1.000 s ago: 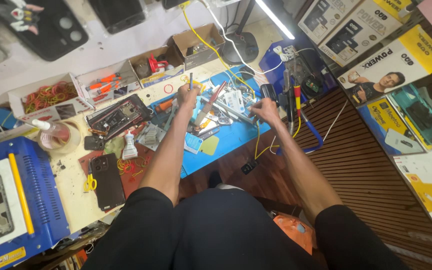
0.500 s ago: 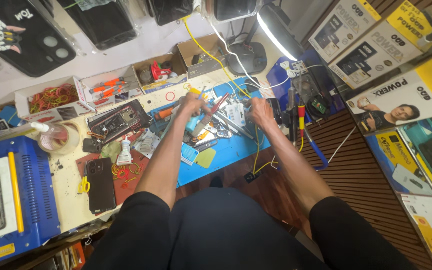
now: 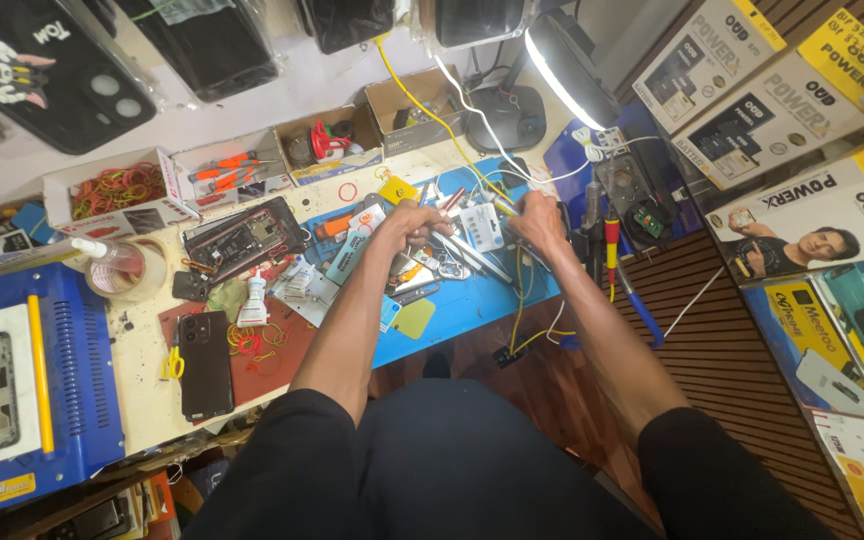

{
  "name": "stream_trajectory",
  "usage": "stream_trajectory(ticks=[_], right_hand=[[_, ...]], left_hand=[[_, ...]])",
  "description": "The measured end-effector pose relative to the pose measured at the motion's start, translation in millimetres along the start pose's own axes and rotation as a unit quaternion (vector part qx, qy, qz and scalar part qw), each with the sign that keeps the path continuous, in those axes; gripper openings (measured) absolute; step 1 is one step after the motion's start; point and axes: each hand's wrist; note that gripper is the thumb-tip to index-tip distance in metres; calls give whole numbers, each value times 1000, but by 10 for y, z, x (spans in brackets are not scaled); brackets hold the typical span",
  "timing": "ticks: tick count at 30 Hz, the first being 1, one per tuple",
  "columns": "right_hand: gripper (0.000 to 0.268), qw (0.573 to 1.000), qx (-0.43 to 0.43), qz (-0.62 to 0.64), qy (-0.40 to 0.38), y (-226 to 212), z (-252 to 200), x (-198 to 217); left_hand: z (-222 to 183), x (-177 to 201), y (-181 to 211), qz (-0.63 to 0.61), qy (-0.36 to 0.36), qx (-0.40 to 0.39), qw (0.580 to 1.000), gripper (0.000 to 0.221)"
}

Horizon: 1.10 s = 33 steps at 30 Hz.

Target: The person works on a mobile phone's internal components at a workbench, handling a small circuit board, connecting thin wires, and using a specialized heating tool to work on the device's screen area.

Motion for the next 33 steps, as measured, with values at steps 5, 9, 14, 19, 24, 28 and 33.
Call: stream_trajectory(ticks=[5, 9, 14, 19, 24, 28, 33], right_hand=[[37, 973, -41, 217, -69, -329, 17, 255], [33, 907, -21, 394, -148, -707, 70, 300], [33, 915, 51, 349, -196, -1254, 151, 108], [38, 878, 163, 382, -240, -1655, 292, -61], [40, 871, 235, 327, -280, -2044, 467, -273], [33, 855, 262, 321, -310, -2362, 566, -516], [31, 831, 249, 337, -365, -2648, 607, -955]], left_hand=[[-44, -33, 43, -93, -13, -22, 995, 32], [-243, -23, 74, -138, -46, -85, 986, 34], [-505, 177, 95, -246, -75, -102, 961, 45], [-662, 516, 45, -295, -9, -75, 952, 39], [-727, 1054, -265, -316, 84, -90, 941, 31], [-725, 1559, -556, -270, 205, -160, 927, 27], [-1099, 1889, -752, -475, 119, -260, 832, 12]])
Point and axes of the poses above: each hand's wrist, its own z-axis towards the middle knuckle, its own x-axis out of the back of the hand, y = z × x, and after that the axes turned 12 degrees about x, right-handed
